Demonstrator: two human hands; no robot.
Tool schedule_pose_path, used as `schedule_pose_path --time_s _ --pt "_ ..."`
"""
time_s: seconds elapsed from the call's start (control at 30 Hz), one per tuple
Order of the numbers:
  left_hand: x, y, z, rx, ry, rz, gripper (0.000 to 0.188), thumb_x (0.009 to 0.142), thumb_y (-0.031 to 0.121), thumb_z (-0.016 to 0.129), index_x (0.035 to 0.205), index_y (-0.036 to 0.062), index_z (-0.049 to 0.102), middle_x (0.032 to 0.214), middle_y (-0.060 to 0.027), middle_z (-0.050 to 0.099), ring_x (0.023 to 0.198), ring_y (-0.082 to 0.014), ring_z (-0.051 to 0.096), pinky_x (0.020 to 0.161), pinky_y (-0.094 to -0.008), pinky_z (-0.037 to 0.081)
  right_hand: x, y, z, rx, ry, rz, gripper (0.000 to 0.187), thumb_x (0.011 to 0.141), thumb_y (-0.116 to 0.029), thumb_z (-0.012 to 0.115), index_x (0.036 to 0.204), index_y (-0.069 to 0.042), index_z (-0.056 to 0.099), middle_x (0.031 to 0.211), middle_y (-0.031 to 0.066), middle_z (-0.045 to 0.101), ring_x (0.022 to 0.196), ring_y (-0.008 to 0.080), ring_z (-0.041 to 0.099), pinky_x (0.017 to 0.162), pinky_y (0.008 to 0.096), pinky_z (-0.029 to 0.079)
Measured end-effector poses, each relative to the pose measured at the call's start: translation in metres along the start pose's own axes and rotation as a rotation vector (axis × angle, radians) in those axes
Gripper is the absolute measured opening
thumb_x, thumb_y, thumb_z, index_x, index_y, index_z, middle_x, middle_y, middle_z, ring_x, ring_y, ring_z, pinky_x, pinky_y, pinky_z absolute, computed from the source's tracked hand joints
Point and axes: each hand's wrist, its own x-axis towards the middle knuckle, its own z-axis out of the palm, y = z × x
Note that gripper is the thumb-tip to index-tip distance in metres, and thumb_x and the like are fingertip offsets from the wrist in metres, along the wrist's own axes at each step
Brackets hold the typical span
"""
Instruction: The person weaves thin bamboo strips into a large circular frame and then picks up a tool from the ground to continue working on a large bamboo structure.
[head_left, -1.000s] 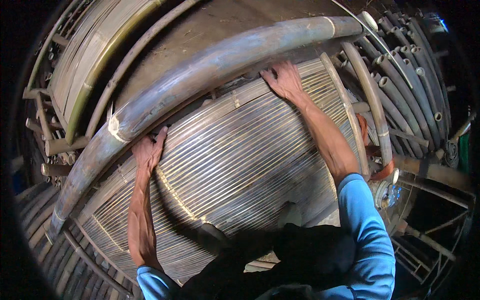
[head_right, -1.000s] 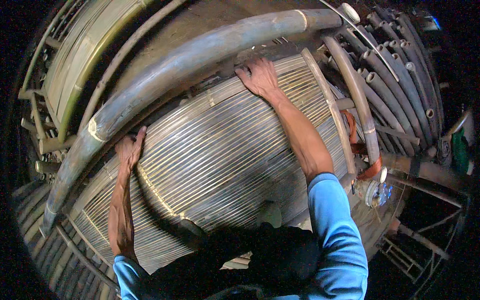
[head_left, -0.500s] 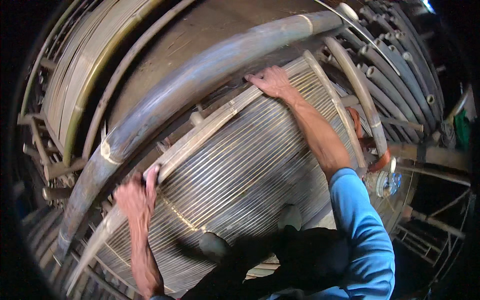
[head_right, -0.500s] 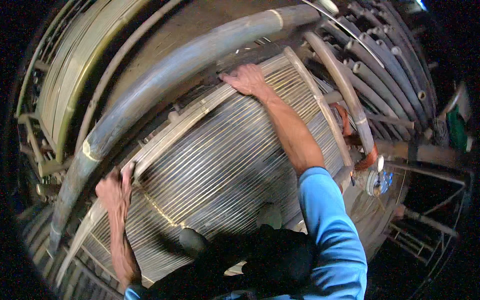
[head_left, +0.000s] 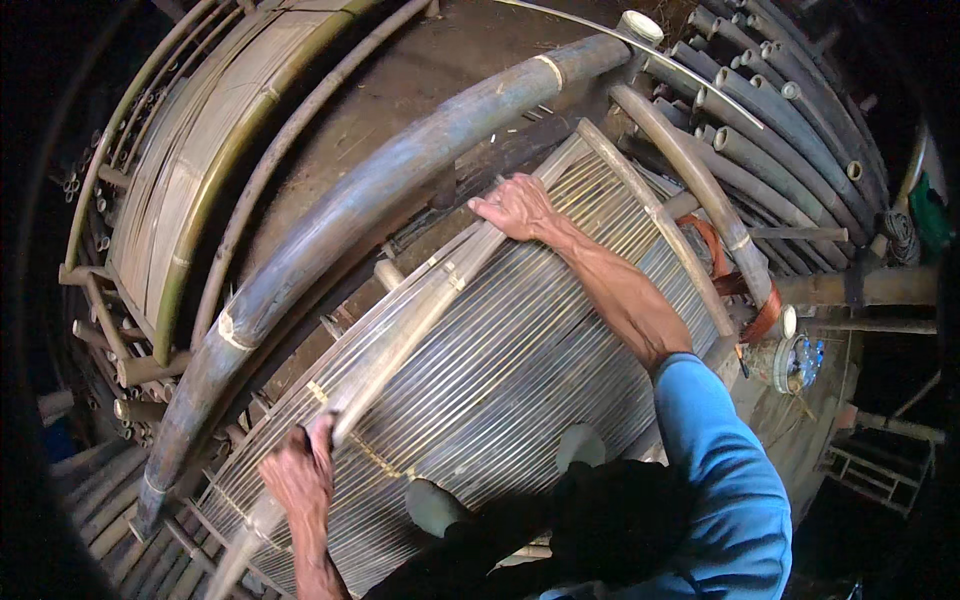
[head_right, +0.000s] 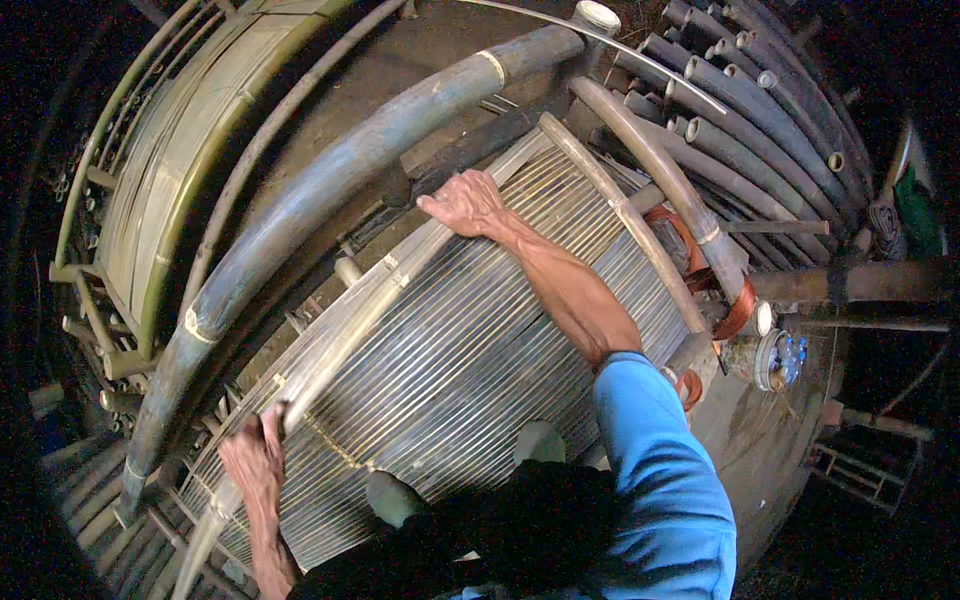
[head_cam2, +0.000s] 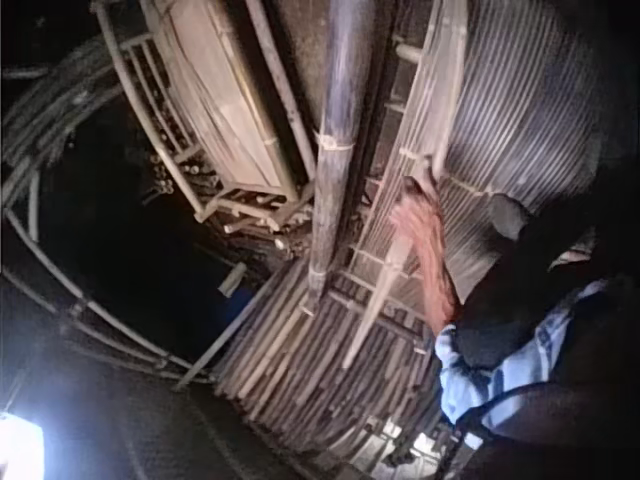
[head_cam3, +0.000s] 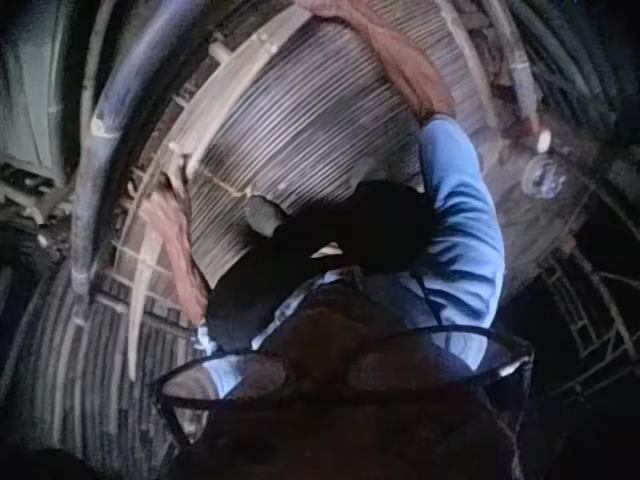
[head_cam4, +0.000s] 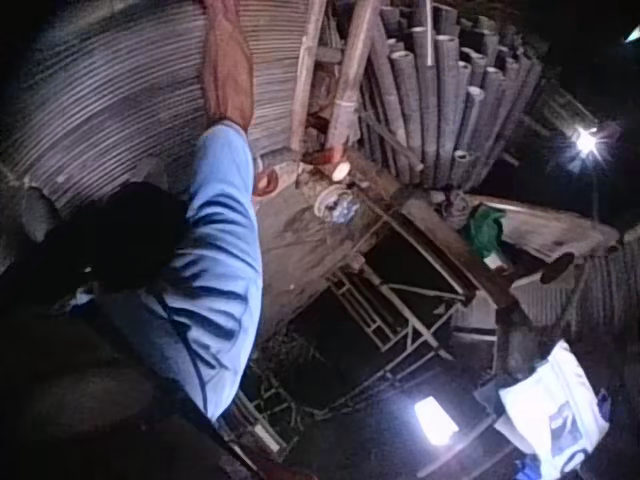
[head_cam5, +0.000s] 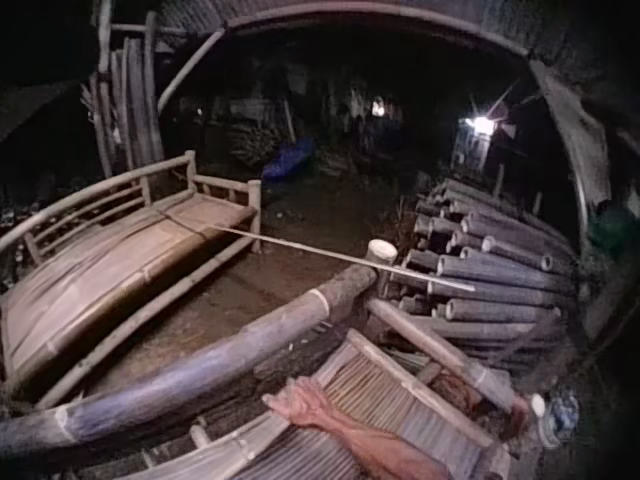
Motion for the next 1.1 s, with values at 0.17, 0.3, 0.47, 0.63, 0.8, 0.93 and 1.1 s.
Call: schedule_pose_path --time_s 0.17,0.3,0.47,0.63,0.8,0.93,1.1 --pt "0.001 -0.017 -0.001 -0.026 0.031 0.019 0.068 0.100 0.055 0.066 0.060 0.0005 0.060 0.054 -0.0238 0.053 0.046 -0.0389 0.048 0.052 -0.0481 0.042 0.011 -0.021 0.002 -0.004 -0.008 -0.037 0.064 0.095 -0.060 0.052 0.070 -0.006 0.076 0.077 0.0248 0.071 0.079 0.0473 0.068 0.080 0.0533 0.053" --pt "0.026 -0.026 0.002 -0.065 -0.061 -0.039 0.067 0.098 0.055 0.066 0.063 -0.0016 0.065 0.059 -0.0268 0.059 0.056 -0.0479 0.059 0.058 -0.0526 0.047 0.022 -0.014 0.015 -0.087 -0.087 0.035 0.067 0.096 -0.063 0.050 0.073 -0.006 0.078 0.078 0.0236 0.072 0.080 0.0464 0.069 0.080 0.0525 0.053" --pt "-0.046 -0.060 -0.029 -0.115 0.030 -0.132 0.057 0.097 0.047 0.069 0.067 -0.0005 0.063 0.059 -0.0237 0.057 0.055 -0.0452 0.055 0.055 -0.0491 0.043 -0.024 -0.053 0.021 0.064 0.148 -0.170 0.051 0.097 -0.054 0.059 0.074 -0.013 0.080 0.071 0.0167 0.072 0.066 0.0389 0.068 0.064 0.0485 0.053" --pt "-0.173 -0.204 -0.079 0.066 0.053 -0.118 0.048 0.098 0.043 0.066 0.071 0.0035 0.064 0.057 -0.0218 0.048 0.053 -0.0432 0.048 0.053 -0.0482 0.032 -0.067 -0.217 0.054 -0.081 -0.187 -0.368 0.063 0.100 -0.059 0.057 0.064 -0.010 0.074 0.057 0.0130 0.065 0.047 0.0291 0.059 0.050 0.0466 0.048" --pt "-0.157 -0.208 -0.134 0.145 0.153 0.041 0.049 0.091 0.044 0.073 0.069 0.0045 0.055 0.056 -0.0179 0.045 0.054 -0.0401 0.048 0.056 -0.0473 0.032 -0.101 -0.215 0.030 0.093 0.077 -0.515 0.063 0.099 -0.056 0.059 0.056 -0.011 0.065 0.055 0.0127 0.063 0.047 0.0319 0.060 0.048 0.0475 0.048" --pt "-0.067 -0.171 -0.131 -0.053 0.099 0.188 0.051 0.086 0.046 0.075 0.064 0.0053 0.055 0.063 -0.0149 0.052 0.062 -0.0387 0.051 0.065 -0.0453 0.036 -0.166 -0.177 -0.039 0.031 0.263 -0.288 0.045 0.092 -0.040 0.074 0.060 -0.009 0.067 0.055 0.0129 0.062 0.047 0.0326 0.059 0.048 0.0441 0.048" --pt "0.065 -0.074 -0.123 -0.150 -0.017 0.463 0.067 0.090 0.070 0.064 0.066 0.0085 0.069 0.057 -0.0150 0.057 0.054 -0.0349 0.056 0.059 -0.0468 0.045 -0.266 -0.133 -0.115 -0.134 0.325 0.165 0.052 0.101 -0.043 0.060 0.074 -0.001 0.075 0.065 0.0250 0.063 0.055 0.0405 0.062 0.056 0.0505 0.044"
